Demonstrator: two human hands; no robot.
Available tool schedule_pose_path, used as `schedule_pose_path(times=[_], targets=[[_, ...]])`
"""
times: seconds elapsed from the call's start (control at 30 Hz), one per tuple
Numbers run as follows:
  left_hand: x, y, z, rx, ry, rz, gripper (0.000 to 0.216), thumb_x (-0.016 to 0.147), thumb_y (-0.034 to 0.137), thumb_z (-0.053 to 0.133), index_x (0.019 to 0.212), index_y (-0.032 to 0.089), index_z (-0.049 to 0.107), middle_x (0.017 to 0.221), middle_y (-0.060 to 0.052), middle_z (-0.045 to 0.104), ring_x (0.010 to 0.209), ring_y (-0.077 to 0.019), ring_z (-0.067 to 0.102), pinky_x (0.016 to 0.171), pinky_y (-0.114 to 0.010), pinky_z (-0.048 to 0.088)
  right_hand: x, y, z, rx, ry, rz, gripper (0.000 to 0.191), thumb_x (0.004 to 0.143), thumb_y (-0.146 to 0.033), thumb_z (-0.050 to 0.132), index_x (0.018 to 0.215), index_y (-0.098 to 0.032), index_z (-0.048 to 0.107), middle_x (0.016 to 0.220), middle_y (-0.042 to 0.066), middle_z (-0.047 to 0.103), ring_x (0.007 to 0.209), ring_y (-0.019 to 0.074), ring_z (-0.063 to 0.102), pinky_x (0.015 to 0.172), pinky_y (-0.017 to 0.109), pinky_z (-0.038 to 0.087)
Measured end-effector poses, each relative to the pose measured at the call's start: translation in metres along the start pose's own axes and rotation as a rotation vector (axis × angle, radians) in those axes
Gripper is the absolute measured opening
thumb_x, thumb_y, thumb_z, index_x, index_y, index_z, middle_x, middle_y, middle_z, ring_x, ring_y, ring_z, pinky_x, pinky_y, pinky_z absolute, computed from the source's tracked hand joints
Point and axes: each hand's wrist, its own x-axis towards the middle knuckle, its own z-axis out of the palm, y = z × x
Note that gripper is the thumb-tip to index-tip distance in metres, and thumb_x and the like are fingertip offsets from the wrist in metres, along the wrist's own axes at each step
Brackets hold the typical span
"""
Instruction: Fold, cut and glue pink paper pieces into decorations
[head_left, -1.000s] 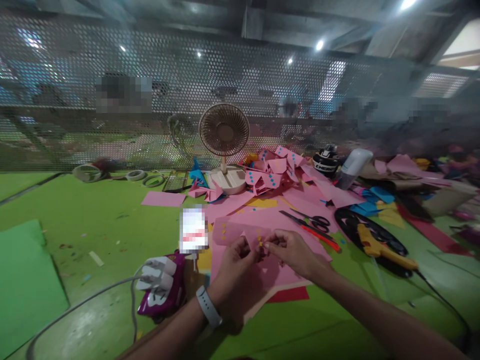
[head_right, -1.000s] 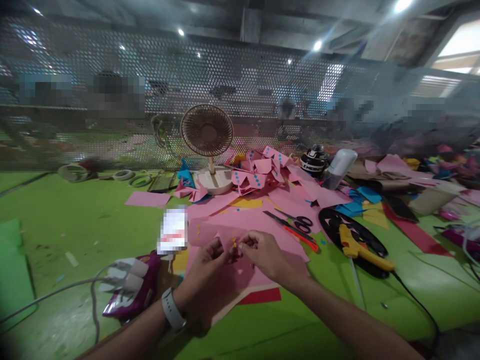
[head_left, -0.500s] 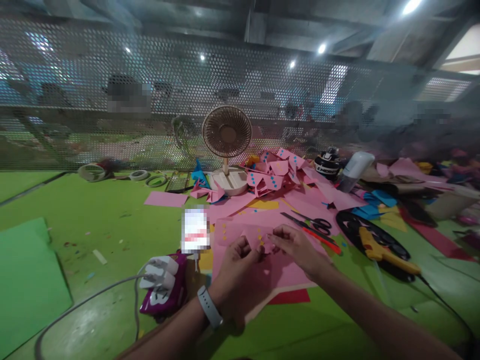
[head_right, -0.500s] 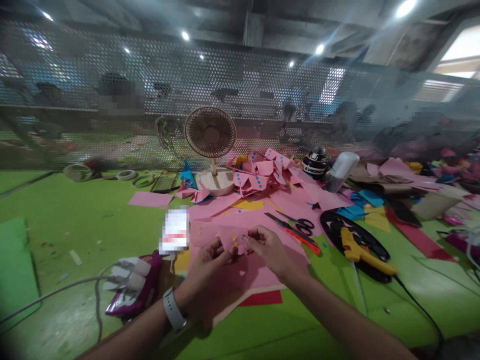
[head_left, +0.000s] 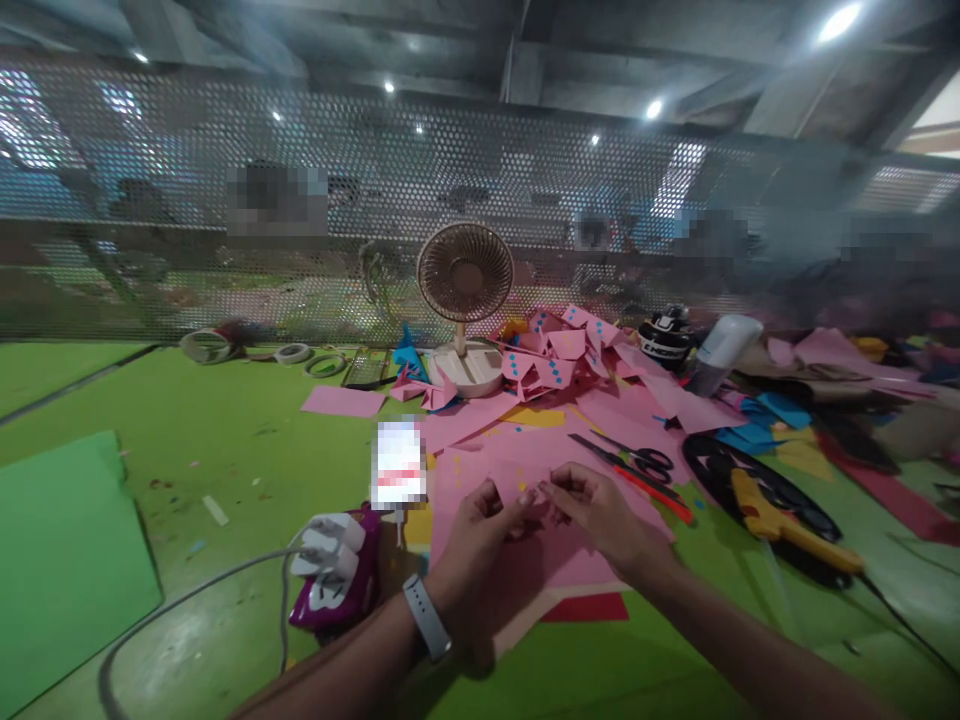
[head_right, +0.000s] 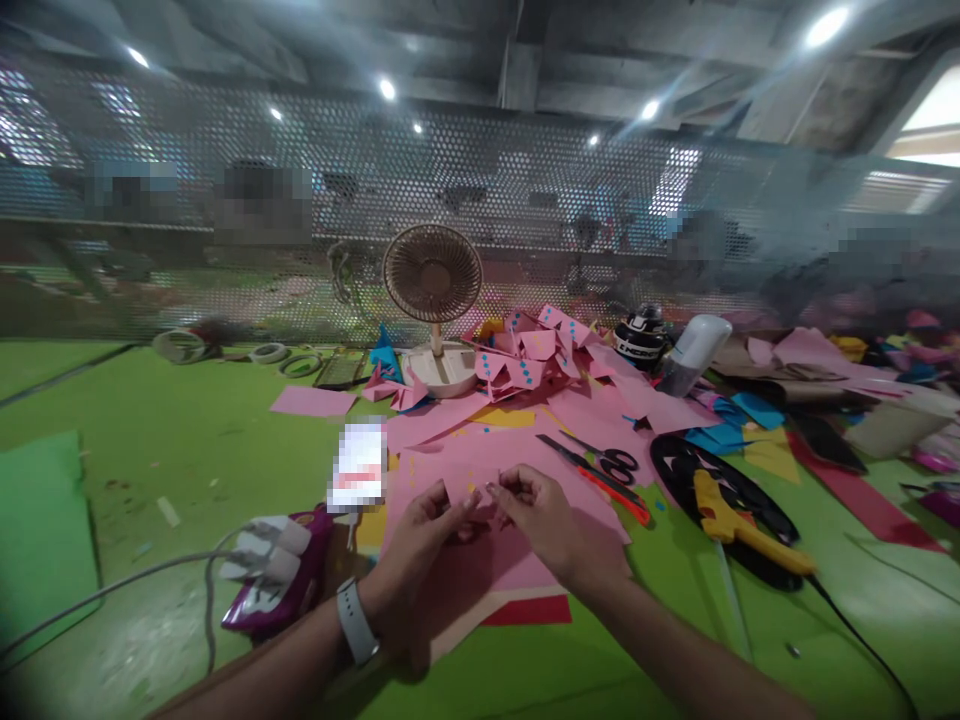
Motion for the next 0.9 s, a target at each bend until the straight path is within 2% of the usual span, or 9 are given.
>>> schedule_pose_path(times=[0.17, 0.33, 0.5, 0.63, 0.73, 0.83, 0.9], targets=[[0.001, 0.001, 0.0, 0.059, -0.031, 0.045, 0.036, 0.07, 0.046, 0.073, 0.064, 0.013, 0.06, 0.06, 0.0, 0.057, 0.054, -0.0095, 0.05, 0.055, -0.023, 0.04, -0.004, 0.006, 0.004, 0.051, -0.031, 0.003, 0.031, 0.075, -0.048, 0.064, 0.077, -0.018, 0.058, 0.066, -0.002, 0.056, 0.062, 0.0125, 0.053, 0.059, 0.024, 0.042], [-0.002, 0.008, 0.002, 0.098, -0.045, 0.08, 0.037, 0.069, 0.048, 0.073, 0.065, 0.013, 0.06, 0.06, 0.0, 0.058, 0.055, -0.0108, 0.051, 0.055, -0.023, 0.04, -0.005, 0.01, 0.004, 0.114, -0.071, 0.019, 0.03, 0.076, -0.047, 0.064, 0.08, -0.018, 0.059, 0.068, -0.002, 0.057, 0.063, 0.0124, 0.055, 0.061, 0.025, 0.043], [-0.004, 0.009, 0.003, 0.136, -0.036, 0.099, 0.032, 0.073, 0.044, 0.071, 0.077, 0.014, 0.062, 0.068, -0.003, 0.063, 0.063, -0.0143, 0.059, 0.06, -0.024, 0.044, -0.003, 0.008, 0.004, 0.12, -0.027, 0.007, 0.031, 0.077, -0.048, 0.063, 0.079, -0.017, 0.058, 0.066, -0.002, 0.056, 0.062, 0.0122, 0.053, 0.06, 0.025, 0.043], [-0.002, 0.006, -0.001, 0.152, -0.043, 0.026, 0.044, 0.069, 0.046, 0.074, 0.095, 0.014, 0.058, 0.078, -0.007, 0.068, 0.069, -0.0181, 0.065, 0.063, -0.027, 0.048, 0.006, 0.005, -0.005, 0.143, 0.06, -0.078, 0.03, 0.077, -0.047, 0.065, 0.077, -0.017, 0.058, 0.065, -0.003, 0.054, 0.06, 0.0106, 0.05, 0.058, 0.024, 0.041], [-0.001, 0.005, -0.007, 0.139, -0.048, -0.034, 0.05, 0.075, 0.054, 0.065, 0.1, 0.012, 0.058, 0.081, -0.011, 0.069, 0.07, -0.0199, 0.066, 0.067, -0.03, 0.049, 0.015, 0.003, -0.02, 0.178, 0.137, -0.125, 0.032, 0.073, -0.047, 0.068, 0.077, -0.017, 0.057, 0.06, -0.004, 0.052, 0.054, 0.0094, 0.048, 0.054, 0.023, 0.039], [0.003, 0.008, -0.014, -0.053, -0.003, -0.037, 0.064, 0.08, 0.069, 0.043, 0.104, 0.012, 0.056, 0.08, -0.012, 0.07, 0.071, -0.0209, 0.067, 0.067, -0.031, 0.049, 0.02, 0.0, -0.036, 0.228, 0.165, -0.126, 0.034, 0.07, -0.048, 0.07, 0.077, -0.017, 0.058, 0.059, -0.005, 0.053, 0.051, 0.0083, 0.047, 0.051, 0.022, 0.037], [0.006, 0.011, -0.017, -0.155, 0.031, -0.022, 0.068, 0.082, 0.073, 0.031, 0.106, 0.013, 0.054, 0.08, -0.012, 0.07, 0.071, -0.0211, 0.067, 0.064, -0.031, 0.049, 0.02, -0.001, -0.044, 0.24, 0.164, -0.12, 0.034, 0.069, -0.047, 0.072, 0.078, -0.017, 0.059, 0.06, -0.004, 0.054, 0.049, 0.0074, 0.046, 0.049, 0.021, 0.036]])
